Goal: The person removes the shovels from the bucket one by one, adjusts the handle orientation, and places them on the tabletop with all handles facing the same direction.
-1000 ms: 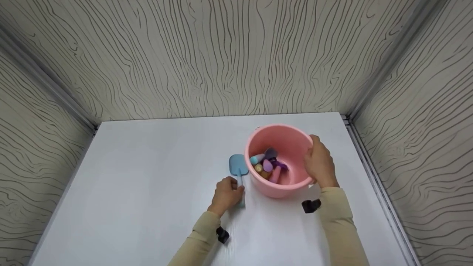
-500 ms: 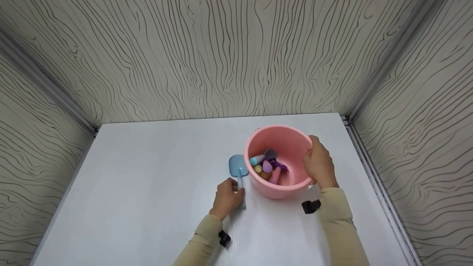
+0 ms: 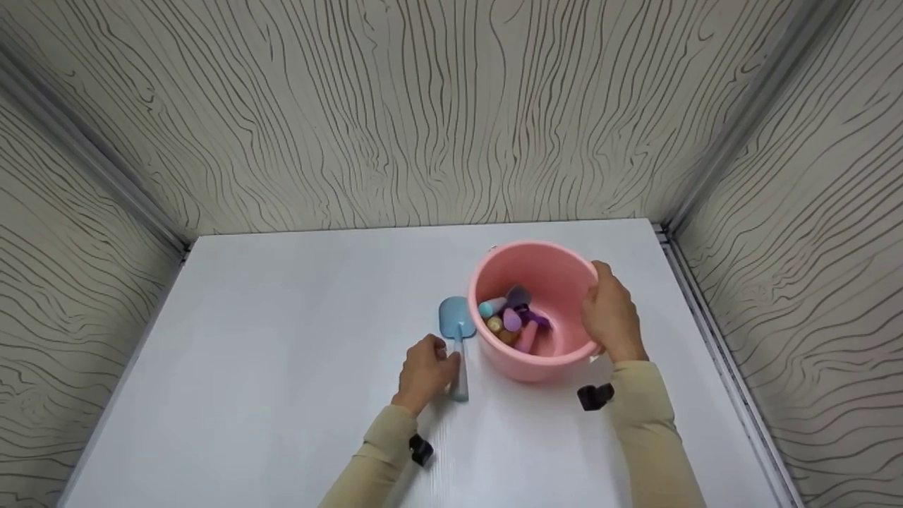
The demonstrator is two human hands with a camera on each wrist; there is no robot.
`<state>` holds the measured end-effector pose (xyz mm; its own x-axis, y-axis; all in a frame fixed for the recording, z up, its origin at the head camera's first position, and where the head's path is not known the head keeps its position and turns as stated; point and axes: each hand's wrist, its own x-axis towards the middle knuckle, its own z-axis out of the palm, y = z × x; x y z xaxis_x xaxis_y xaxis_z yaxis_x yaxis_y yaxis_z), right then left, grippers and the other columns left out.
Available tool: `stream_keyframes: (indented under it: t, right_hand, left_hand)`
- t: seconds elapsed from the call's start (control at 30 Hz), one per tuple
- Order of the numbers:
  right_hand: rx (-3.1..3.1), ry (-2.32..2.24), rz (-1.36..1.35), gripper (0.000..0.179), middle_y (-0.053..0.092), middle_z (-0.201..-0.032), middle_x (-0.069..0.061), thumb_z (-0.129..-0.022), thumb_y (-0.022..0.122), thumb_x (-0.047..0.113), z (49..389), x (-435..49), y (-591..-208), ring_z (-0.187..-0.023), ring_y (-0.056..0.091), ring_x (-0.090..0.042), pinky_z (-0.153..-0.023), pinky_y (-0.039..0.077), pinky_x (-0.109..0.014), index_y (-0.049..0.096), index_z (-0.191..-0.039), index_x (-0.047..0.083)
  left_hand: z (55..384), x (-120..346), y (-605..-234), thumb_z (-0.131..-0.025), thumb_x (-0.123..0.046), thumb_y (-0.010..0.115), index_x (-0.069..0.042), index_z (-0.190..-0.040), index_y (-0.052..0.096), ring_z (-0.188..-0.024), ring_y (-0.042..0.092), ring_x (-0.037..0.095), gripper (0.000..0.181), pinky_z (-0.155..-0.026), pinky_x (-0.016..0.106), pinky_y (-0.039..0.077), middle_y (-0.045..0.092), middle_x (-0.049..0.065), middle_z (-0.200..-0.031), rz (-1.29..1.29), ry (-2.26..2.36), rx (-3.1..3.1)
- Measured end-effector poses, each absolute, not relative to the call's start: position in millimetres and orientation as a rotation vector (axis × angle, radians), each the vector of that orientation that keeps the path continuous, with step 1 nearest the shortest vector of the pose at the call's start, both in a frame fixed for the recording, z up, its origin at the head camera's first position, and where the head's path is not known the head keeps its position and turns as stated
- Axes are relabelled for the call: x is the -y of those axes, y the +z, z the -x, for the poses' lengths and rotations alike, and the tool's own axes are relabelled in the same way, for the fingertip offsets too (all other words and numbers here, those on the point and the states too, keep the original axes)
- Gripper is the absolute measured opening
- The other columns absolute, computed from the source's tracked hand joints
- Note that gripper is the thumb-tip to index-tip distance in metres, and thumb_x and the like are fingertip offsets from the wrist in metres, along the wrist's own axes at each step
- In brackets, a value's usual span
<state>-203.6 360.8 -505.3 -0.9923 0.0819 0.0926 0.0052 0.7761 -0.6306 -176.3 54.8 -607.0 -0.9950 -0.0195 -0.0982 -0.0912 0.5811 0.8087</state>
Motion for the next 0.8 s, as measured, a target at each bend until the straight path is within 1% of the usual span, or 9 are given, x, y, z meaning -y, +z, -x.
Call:
stream_keyframes:
  t: [0.1, 0.2, 0.33, 0.43, 0.63, 0.8]
  right_hand:
    - [2.862, 1.022, 0.082, 0.048, 0.052, -0.141, -0.046, -0.112, 0.031, 0.010, 203, -361, -505, -0.108, 0.064, -0.057, -0.089, 0.052, -0.069, 0.034, -0.156, -0.007]
    - [2.866, 1.025, 0.080, 0.048, 0.052, -0.141, -0.045, -0.112, 0.030, 0.010, 203, -362, -505, -0.106, 0.066, -0.055, -0.086, 0.053, -0.067, 0.035, -0.157, -0.007]
    - [2.863, 1.025, 0.082, 0.048, 0.053, -0.140, -0.045, -0.111, 0.031, 0.010, 203, -362, -505, -0.104, 0.067, -0.054, -0.084, 0.054, -0.064, 0.036, -0.156, -0.006]
    - [2.858, 1.029, 0.085, 0.048, 0.053, -0.139, -0.045, -0.111, 0.031, 0.010, 202, -363, -505, -0.104, 0.066, -0.054, -0.084, 0.054, -0.063, 0.036, -0.156, -0.006]
    - [2.857, 1.044, 0.095, 0.048, 0.053, -0.141, -0.044, -0.111, 0.031, 0.010, 201, -362, -506, -0.107, 0.065, -0.055, -0.085, 0.053, -0.063, 0.036, -0.156, -0.005]
    - [2.850, 1.025, 0.081, 0.047, 0.053, -0.140, -0.045, -0.110, 0.032, 0.008, 203, -360, -506, -0.108, 0.065, -0.056, -0.089, 0.052, -0.067, 0.037, -0.155, -0.007]
  left_hand:
    - [181, -54, -595, -0.098, -0.023, 0.076, 0.001, -0.118, 0.068, -0.080, 0.066, 0.017, 0.033, -0.067, 0.040, 0.054, 0.069, 0.006, -0.094, 0.094, 1.339, -2.776]
    - [186, -54, -579, -0.098, -0.025, 0.076, -0.002, -0.117, 0.069, -0.082, 0.069, 0.017, 0.031, -0.070, 0.041, 0.056, 0.071, 0.006, -0.096, 0.071, 1.295, -2.832]
    - [194, -59, -551, -0.101, -0.025, 0.073, -0.007, -0.108, 0.069, -0.076, 0.066, 0.013, 0.020, -0.065, 0.035, 0.054, 0.069, 0.002, -0.091, -0.010, 1.309, -2.897]
    - [199, -67, -527, -0.104, -0.026, 0.068, -0.011, -0.105, 0.068, -0.074, 0.063, 0.010, 0.015, -0.062, 0.030, 0.051, 0.069, 0.000, -0.090, -0.094, 1.349, -2.931]
    - [204, -84, -489, -0.107, -0.028, 0.064, -0.013, -0.105, 0.067, -0.075, 0.060, 0.008, 0.015, -0.063, 0.024, 0.048, 0.067, -0.002, -0.090, -0.268, 1.330, -3.026]
    - [206, -95, -469, -0.107, -0.033, 0.063, -0.013, -0.108, 0.069, -0.076, 0.063, 0.010, 0.020, -0.064, 0.023, 0.050, 0.068, -0.002, -0.093, -0.419, 1.247, -3.087]
